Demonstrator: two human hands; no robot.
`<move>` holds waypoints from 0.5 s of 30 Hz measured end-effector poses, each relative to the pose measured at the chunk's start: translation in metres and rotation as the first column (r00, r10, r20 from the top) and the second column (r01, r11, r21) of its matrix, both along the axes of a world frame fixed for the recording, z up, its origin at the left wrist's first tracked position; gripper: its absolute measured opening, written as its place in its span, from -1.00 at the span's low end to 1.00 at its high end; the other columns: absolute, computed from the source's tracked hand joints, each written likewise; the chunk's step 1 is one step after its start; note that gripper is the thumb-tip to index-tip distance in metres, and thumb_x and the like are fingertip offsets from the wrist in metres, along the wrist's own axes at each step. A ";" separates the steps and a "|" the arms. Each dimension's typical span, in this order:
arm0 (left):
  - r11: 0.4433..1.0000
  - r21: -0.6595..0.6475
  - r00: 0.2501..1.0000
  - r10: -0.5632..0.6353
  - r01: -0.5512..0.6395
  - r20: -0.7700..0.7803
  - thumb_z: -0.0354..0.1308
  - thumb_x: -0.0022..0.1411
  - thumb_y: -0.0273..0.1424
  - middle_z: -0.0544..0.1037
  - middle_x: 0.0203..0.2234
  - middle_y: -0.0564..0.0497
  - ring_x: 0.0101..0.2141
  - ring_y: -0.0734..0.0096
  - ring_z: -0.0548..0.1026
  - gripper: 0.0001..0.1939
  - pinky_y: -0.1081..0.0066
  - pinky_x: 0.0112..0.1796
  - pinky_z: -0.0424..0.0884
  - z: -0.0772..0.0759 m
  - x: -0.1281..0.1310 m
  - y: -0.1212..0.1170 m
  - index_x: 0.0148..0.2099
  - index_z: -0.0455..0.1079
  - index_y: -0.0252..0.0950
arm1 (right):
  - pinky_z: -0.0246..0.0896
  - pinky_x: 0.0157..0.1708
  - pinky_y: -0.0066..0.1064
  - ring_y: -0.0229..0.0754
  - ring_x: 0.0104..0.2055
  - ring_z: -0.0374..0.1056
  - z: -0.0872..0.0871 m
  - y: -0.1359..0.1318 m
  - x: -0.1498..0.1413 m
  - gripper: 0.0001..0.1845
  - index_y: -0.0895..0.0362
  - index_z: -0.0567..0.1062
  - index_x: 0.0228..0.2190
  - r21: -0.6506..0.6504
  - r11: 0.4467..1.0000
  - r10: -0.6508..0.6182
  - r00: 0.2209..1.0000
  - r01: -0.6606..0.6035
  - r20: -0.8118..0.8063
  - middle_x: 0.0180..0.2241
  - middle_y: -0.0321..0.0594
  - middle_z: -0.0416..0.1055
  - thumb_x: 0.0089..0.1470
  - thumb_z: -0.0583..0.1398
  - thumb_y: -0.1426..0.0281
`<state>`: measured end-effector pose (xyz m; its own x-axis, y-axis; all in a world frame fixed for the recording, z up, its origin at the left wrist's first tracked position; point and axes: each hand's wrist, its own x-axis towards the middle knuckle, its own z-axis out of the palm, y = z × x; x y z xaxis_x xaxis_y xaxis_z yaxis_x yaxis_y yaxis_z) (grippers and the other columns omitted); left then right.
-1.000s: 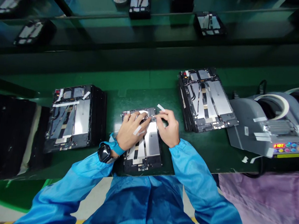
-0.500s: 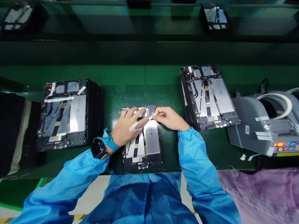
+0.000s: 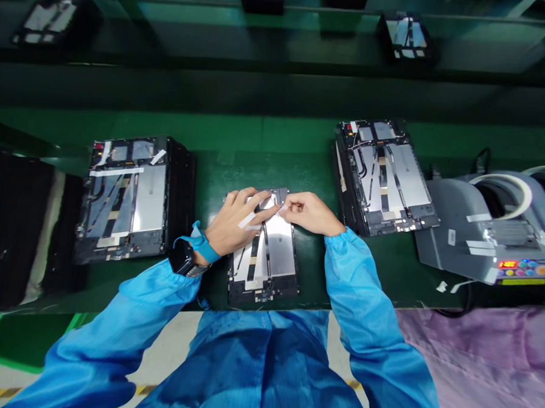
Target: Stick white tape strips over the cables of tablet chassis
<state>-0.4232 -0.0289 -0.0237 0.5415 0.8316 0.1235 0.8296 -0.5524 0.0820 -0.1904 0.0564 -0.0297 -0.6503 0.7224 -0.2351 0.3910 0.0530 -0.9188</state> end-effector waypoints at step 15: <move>1.000 -0.017 1.000 0.007 -0.006 0.030 0.17 0.34 -0.47 0.33 0.36 -0.21 0.22 -0.14 0.28 -0.27 -0.06 0.10 0.28 0.000 -0.001 -0.001 0.51 0.19 -0.03 | -0.10 -0.43 -0.43 -0.33 -0.49 0.04 0.000 -0.002 -0.008 -0.72 0.11 0.37 -0.55 0.164 0.986 -0.042 0.996 0.029 0.075 -0.61 -0.42 0.17 0.02 0.27 0.22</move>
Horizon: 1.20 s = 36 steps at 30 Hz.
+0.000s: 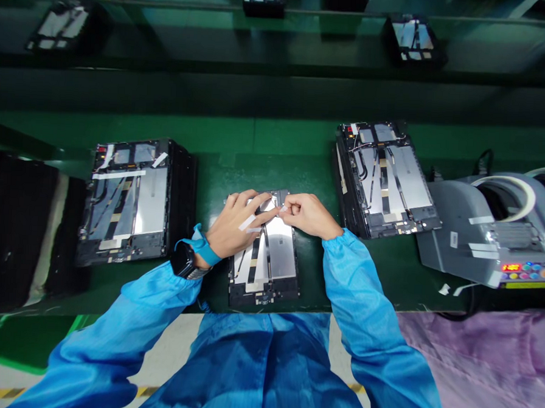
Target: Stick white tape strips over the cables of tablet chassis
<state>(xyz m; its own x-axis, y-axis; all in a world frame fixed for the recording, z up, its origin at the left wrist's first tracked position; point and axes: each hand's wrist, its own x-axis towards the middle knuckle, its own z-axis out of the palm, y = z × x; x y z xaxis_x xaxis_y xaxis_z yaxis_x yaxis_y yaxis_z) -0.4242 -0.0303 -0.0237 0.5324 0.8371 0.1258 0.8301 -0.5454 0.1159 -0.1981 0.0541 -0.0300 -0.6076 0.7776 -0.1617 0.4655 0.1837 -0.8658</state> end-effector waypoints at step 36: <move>1.000 -0.005 1.000 0.020 -0.020 0.011 0.10 0.33 -0.52 0.33 0.37 -0.23 0.23 -0.14 0.27 -0.33 -0.10 0.10 0.29 -0.002 0.003 -0.002 0.45 0.27 -0.09 | -0.15 -0.38 -0.31 -0.07 -0.35 0.36 0.053 0.013 -0.013 -0.59 0.09 0.49 -0.40 0.280 0.939 -0.028 0.768 -0.198 0.639 -0.46 -0.16 0.46 0.12 0.44 0.05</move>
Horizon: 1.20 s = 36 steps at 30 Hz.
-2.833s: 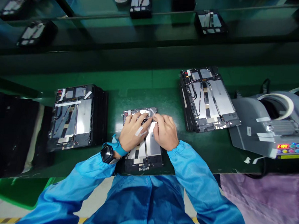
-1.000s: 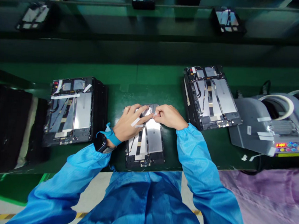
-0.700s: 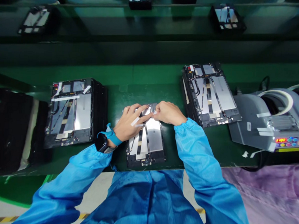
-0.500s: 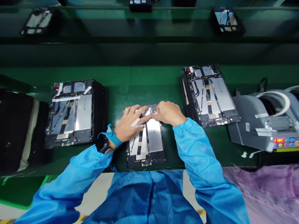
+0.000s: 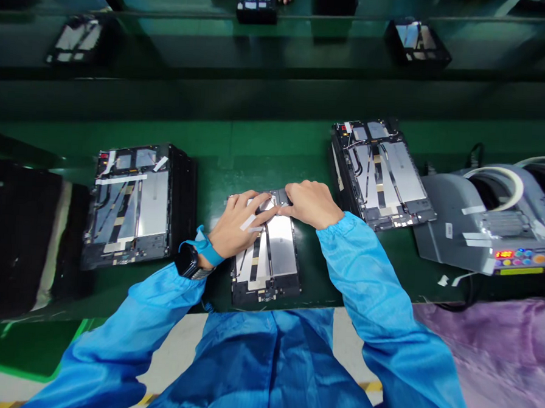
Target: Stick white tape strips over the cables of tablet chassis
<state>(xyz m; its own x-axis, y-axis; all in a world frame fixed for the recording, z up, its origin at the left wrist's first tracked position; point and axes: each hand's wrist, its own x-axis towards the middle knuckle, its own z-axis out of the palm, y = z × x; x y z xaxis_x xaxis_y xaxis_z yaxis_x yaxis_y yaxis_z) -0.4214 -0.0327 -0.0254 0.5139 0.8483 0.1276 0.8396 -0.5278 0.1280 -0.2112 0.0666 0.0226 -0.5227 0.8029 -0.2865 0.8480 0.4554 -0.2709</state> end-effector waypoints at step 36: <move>1.000 0.006 0.997 0.001 -0.002 0.083 0.06 0.30 -0.52 0.31 0.38 -0.18 0.24 -0.17 0.24 -0.32 -0.15 0.10 0.27 -0.011 -0.006 0.004 0.43 0.32 -0.04 | 0.04 -0.38 -0.44 -0.27 -0.41 0.37 -0.019 0.005 0.004 -0.89 0.12 0.48 -0.37 -0.242 0.970 -0.074 0.949 -0.003 -0.307 -0.44 -0.30 0.53 0.21 0.25 0.51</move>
